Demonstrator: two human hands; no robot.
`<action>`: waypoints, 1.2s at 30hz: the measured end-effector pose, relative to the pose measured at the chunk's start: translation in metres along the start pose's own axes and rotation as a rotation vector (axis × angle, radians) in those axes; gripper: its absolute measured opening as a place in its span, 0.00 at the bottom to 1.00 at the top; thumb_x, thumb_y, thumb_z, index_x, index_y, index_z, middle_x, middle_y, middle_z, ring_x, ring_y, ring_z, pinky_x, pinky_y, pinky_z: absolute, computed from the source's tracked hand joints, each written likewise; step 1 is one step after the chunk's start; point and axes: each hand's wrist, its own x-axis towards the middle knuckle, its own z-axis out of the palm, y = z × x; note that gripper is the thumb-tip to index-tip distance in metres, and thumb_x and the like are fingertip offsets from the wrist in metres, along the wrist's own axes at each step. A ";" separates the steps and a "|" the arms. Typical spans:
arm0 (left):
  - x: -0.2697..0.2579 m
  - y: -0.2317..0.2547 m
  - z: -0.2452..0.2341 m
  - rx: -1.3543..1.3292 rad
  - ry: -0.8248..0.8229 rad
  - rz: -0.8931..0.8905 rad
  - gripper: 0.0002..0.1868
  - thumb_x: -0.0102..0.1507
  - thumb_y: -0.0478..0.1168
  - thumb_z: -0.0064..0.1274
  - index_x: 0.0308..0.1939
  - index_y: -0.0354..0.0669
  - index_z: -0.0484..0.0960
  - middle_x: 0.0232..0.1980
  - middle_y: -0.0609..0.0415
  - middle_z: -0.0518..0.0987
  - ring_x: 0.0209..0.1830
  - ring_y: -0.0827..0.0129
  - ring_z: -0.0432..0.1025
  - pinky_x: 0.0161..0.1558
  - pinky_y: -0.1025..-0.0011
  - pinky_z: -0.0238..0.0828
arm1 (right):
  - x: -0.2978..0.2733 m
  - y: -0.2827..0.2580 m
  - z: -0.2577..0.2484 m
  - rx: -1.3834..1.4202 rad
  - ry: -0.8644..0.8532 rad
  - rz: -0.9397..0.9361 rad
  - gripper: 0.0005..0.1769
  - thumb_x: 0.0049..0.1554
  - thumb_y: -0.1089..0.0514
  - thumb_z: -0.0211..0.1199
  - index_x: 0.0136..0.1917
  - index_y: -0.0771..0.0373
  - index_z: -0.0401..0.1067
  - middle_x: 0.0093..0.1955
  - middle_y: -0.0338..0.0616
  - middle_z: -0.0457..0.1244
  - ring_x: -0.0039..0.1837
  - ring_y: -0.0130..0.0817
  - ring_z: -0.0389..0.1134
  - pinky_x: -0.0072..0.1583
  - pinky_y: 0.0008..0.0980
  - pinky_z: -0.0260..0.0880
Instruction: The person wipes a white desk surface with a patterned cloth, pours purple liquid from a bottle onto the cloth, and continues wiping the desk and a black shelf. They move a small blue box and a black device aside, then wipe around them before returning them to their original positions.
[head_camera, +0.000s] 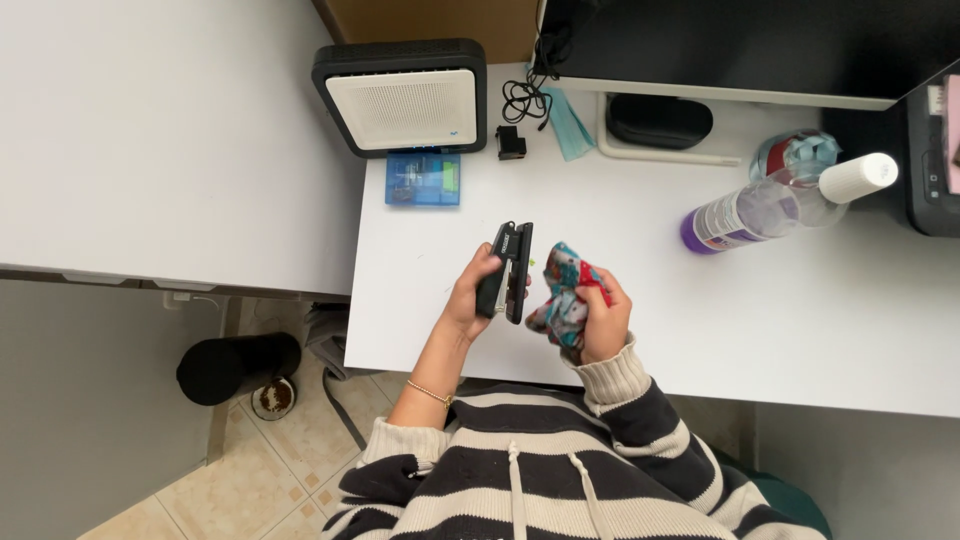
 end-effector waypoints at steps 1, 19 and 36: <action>0.001 -0.004 -0.003 0.000 0.000 -0.001 0.12 0.61 0.47 0.55 0.38 0.49 0.68 0.36 0.43 0.78 0.39 0.53 0.79 0.39 0.57 0.81 | 0.000 -0.004 0.001 0.000 0.001 0.000 0.15 0.48 0.61 0.58 0.49 0.57 0.78 0.36 0.42 0.66 0.40 0.26 0.62 0.43 0.22 0.62; 0.023 -0.036 -0.016 0.119 0.234 0.160 0.17 0.71 0.51 0.46 0.55 0.48 0.83 0.40 0.53 0.82 0.37 0.73 0.76 0.40 0.75 0.77 | -0.020 -0.024 0.049 -0.585 -0.297 -0.811 0.23 0.42 0.68 0.70 0.50 0.48 0.82 0.58 0.36 0.67 0.57 0.39 0.64 0.63 0.37 0.65; 0.019 0.007 -0.032 0.191 0.220 -0.028 0.10 0.75 0.51 0.35 0.59 0.60 0.57 0.47 0.35 0.82 0.40 0.51 0.81 0.38 0.62 0.82 | 0.027 -0.013 0.013 -0.301 -0.230 -0.377 0.14 0.50 0.69 0.60 0.50 0.61 0.77 0.55 0.50 0.70 0.55 0.37 0.68 0.58 0.37 0.64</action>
